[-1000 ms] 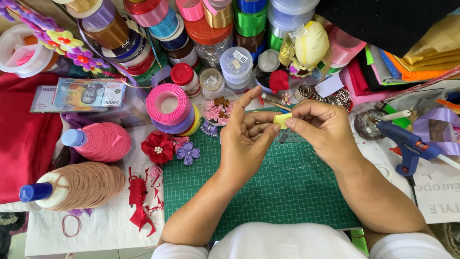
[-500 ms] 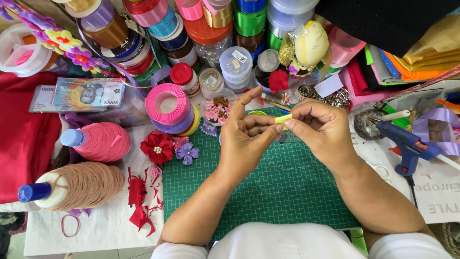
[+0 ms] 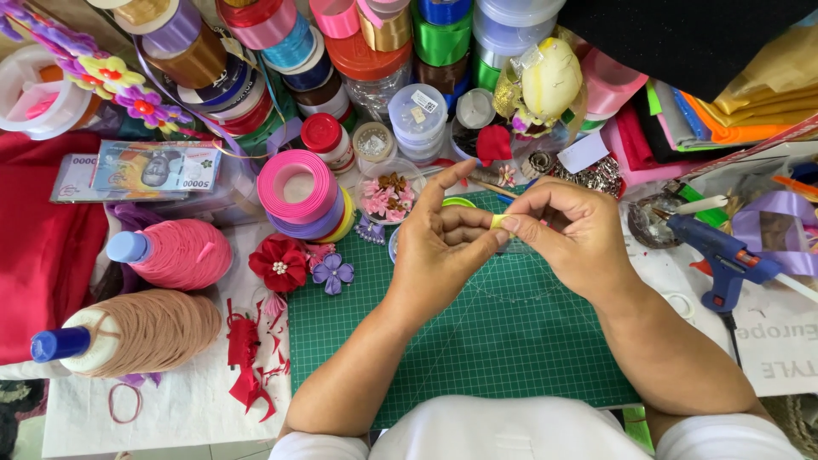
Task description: A person is crafting a ribbon flower by folding small yellow ribbon strips and attaching them to a pink base, occasionally using scissors to trim.
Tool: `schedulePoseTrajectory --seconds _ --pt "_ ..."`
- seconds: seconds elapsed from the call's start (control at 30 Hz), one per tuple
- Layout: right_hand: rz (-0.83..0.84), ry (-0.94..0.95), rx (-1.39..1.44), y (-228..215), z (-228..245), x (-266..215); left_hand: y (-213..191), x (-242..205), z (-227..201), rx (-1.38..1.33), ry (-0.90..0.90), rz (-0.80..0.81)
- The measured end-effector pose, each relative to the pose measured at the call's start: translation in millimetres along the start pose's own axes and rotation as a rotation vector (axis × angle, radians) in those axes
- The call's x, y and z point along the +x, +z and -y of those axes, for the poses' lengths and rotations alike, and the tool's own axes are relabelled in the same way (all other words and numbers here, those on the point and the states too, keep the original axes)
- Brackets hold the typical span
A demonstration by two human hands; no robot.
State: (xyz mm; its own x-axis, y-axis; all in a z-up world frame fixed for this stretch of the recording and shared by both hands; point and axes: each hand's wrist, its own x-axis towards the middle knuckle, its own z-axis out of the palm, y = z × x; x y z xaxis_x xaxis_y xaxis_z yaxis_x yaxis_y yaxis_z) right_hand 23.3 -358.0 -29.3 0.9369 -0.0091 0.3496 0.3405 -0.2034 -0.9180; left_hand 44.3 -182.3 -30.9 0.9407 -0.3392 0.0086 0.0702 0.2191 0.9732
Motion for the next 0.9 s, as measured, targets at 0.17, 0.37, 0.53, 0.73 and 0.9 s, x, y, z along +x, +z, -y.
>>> schedulePoseTrajectory --seconds 0.17,0.37,0.53,0.73,0.9 --pt "0.002 0.017 0.040 2.8 1.1 -0.3 0.0 1.2 0.2 -0.004 -0.028 0.009" --pt "0.034 0.060 0.133 -7.2 -0.4 3.2 -2.8 -1.0 -6.1 0.026 -0.008 0.023" --pt "-0.200 -0.550 -0.667 -35.3 -5.9 44.2 -8.5 -5.2 -22.9 0.047 -0.017 0.016" --pt "-0.132 -0.692 -1.368 -60.2 -50.5 100.4 -1.7 -11.2 -23.1 0.053 0.010 0.060" --pt "-0.040 -0.602 -1.670 -69.4 -69.8 112.8 2.6 -14.5 -17.4 0.056 0.060 0.087"
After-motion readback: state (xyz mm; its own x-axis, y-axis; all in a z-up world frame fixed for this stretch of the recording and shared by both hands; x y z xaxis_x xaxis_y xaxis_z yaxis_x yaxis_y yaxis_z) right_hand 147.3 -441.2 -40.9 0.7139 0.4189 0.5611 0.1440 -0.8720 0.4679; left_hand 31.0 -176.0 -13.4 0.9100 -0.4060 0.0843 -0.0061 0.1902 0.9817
